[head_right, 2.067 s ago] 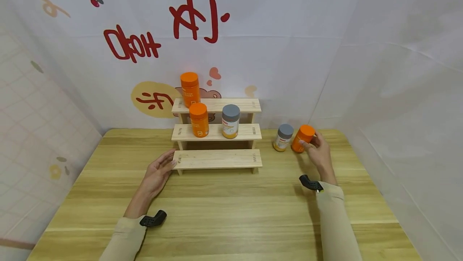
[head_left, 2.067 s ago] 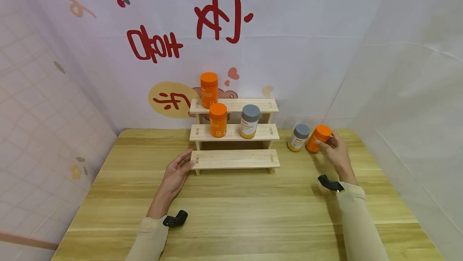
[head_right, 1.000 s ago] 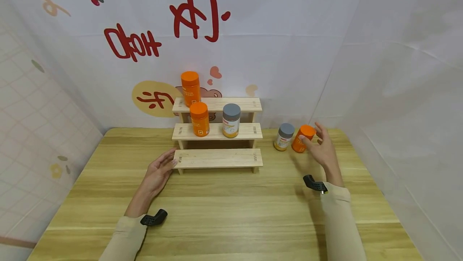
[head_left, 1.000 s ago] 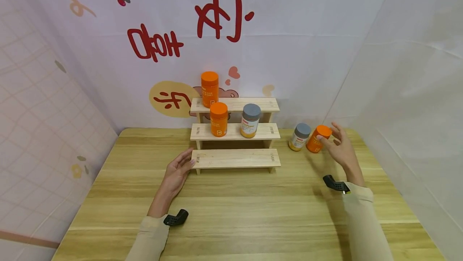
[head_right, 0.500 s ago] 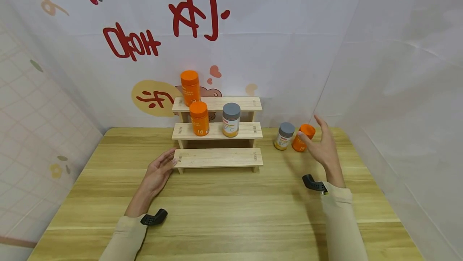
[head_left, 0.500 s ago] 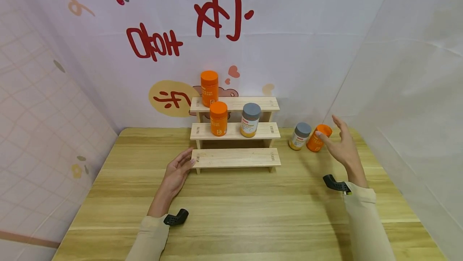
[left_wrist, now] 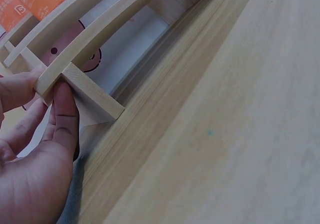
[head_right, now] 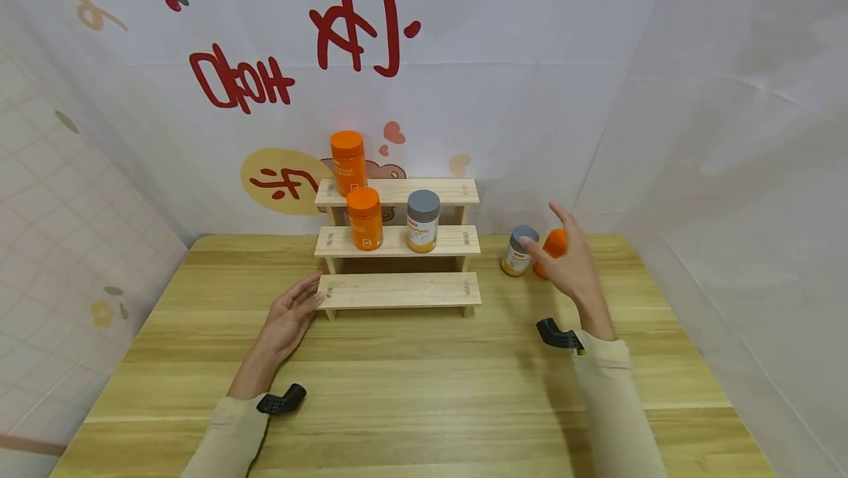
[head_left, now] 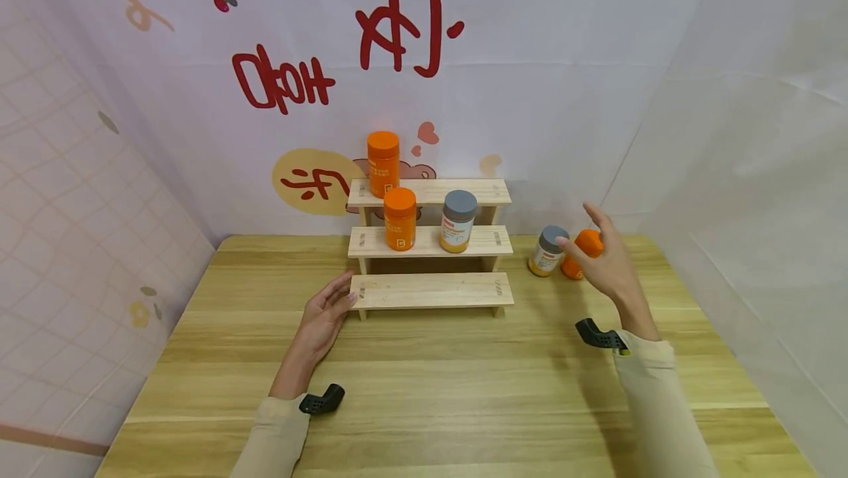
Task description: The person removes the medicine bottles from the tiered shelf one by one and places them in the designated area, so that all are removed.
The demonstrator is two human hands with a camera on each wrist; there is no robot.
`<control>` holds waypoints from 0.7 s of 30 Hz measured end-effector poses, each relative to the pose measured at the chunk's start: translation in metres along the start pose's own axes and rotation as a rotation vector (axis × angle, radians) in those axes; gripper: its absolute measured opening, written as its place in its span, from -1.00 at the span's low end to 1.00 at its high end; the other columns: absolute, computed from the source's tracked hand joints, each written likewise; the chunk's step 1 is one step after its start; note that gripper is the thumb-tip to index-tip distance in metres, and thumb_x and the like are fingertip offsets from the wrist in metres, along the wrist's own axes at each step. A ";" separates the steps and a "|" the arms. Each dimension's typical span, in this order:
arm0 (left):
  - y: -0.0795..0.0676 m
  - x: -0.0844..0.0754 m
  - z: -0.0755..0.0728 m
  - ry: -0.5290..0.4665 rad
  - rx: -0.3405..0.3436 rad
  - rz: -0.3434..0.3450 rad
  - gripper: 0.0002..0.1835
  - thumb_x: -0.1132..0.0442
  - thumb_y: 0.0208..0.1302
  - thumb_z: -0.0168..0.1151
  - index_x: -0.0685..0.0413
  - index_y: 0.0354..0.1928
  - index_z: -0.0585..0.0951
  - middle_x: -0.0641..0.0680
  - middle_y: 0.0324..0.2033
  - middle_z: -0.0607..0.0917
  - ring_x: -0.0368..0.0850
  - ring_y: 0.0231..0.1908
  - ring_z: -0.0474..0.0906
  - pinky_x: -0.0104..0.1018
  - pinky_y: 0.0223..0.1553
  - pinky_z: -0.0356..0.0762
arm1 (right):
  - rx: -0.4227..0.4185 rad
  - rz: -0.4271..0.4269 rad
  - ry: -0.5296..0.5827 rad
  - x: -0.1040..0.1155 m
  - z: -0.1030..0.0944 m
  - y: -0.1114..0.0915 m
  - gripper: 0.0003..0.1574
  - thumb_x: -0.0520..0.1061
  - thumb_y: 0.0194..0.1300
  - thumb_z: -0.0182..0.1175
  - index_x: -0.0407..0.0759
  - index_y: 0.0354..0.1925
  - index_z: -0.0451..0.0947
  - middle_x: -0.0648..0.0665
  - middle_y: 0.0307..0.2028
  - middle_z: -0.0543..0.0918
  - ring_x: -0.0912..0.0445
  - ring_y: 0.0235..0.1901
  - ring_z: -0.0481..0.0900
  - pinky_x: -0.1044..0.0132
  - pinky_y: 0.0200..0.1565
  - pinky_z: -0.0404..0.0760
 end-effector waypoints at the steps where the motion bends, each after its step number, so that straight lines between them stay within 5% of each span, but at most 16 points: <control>1: 0.000 0.000 0.000 0.000 0.000 0.000 -0.34 0.45 0.45 0.19 0.16 0.54 0.28 0.01 0.13 0.46 -0.27 0.16 0.46 -0.55 0.11 0.56 | 0.003 -0.009 0.000 0.003 0.001 0.000 0.15 0.34 0.38 0.26 0.38 0.65 -0.20 -0.10 0.66 -0.12 -0.49 0.54 -0.08 -0.60 0.35 0.04; 9: 0.000 0.001 -0.001 0.010 0.004 -0.002 -0.33 0.43 0.45 0.19 0.18 0.55 0.26 0.03 0.17 0.45 -0.28 0.16 0.46 -0.56 0.14 0.55 | 0.032 -0.066 0.019 0.024 0.015 0.009 0.12 0.30 0.37 0.29 0.42 0.63 -0.16 -0.07 0.65 -0.08 -0.28 0.60 -0.05 -0.36 0.51 0.05; 21: -0.001 0.002 -0.002 0.009 0.010 0.012 -0.31 0.40 0.46 0.20 0.23 0.56 0.22 0.02 0.20 0.45 -0.31 0.16 0.48 -0.57 0.13 0.55 | 0.063 -0.134 0.041 0.058 0.035 0.024 0.10 0.31 0.37 0.28 0.40 0.63 -0.12 0.01 0.64 -0.03 -0.21 0.60 0.01 -0.31 0.52 0.11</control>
Point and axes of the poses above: each hand's wrist, its own y-axis towards the middle knuckle, its own z-axis out of the palm, x = y × z, the point moved 3 cm from there along y, towards the middle knuckle
